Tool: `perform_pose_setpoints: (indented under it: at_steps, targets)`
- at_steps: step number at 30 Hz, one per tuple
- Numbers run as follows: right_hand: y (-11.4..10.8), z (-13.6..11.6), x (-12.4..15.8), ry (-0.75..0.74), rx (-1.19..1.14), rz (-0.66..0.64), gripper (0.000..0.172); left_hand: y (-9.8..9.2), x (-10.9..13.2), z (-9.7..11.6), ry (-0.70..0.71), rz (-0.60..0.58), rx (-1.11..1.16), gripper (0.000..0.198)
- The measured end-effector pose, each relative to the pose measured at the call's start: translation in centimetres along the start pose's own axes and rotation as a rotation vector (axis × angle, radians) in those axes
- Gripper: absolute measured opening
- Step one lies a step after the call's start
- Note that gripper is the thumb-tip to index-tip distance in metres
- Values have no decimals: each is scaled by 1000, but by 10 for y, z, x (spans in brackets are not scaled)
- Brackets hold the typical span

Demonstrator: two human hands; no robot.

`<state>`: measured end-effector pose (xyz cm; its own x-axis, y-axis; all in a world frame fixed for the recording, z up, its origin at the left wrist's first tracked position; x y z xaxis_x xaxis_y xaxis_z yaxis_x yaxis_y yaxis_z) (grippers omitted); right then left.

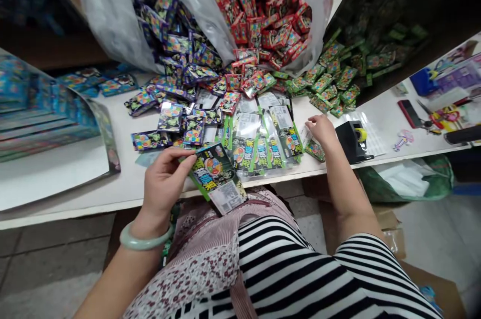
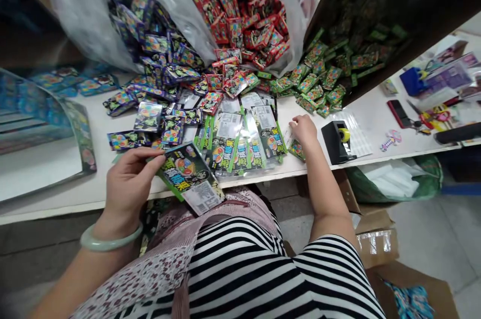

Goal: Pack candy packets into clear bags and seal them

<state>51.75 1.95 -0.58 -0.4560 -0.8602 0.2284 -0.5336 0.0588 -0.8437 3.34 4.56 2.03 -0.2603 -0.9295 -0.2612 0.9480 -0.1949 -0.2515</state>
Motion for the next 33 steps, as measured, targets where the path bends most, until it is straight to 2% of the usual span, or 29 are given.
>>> perform_pose_setpoints:
  at_steps: [3,8,11,13,16,19,22,24,27,33]
  targets:
    - [7,7,-5,15,-73,-17,1,1,0,2,0,-5,-22,13]
    - [8,21,1,48,-321,-89,13,0,-1,-1,20,-22,-7,12]
    - [-4,12,19,29,-469,-134,26,6,-2,4,60,-47,3,10]
    - [-8,-16,36,-77,-568,-205,33,13,-3,11,72,-65,-3,10]
    - [1,-100,73,-418,-658,-448,31,26,-2,24,76,-90,-25,8]
    - [25,-191,115,-734,-540,-702,27,35,-2,35,102,-138,-32,8]
    - [49,-254,136,-919,-375,-815,24,36,1,41,133,-179,-8,8]
    - [65,-274,136,-916,-278,-875,24,34,3,44,149,-201,8,9]
    - [83,-283,128,-843,-151,-969,27,31,5,45,160,-211,26,12]
    - [90,-291,121,-833,18,-984,28,31,3,41,137,-197,51,25]
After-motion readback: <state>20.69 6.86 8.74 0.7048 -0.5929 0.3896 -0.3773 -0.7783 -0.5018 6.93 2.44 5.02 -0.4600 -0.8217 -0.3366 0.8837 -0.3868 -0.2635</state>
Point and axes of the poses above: each hand's wrist, its own x-axis away from the middle knuckle, its own y-axis out of the palm, z = x × y, the point moved 7 cm from there along -x, towards the middle knuckle, and after that the axes turned 11 degrees about -z, right-handed, at the moved point
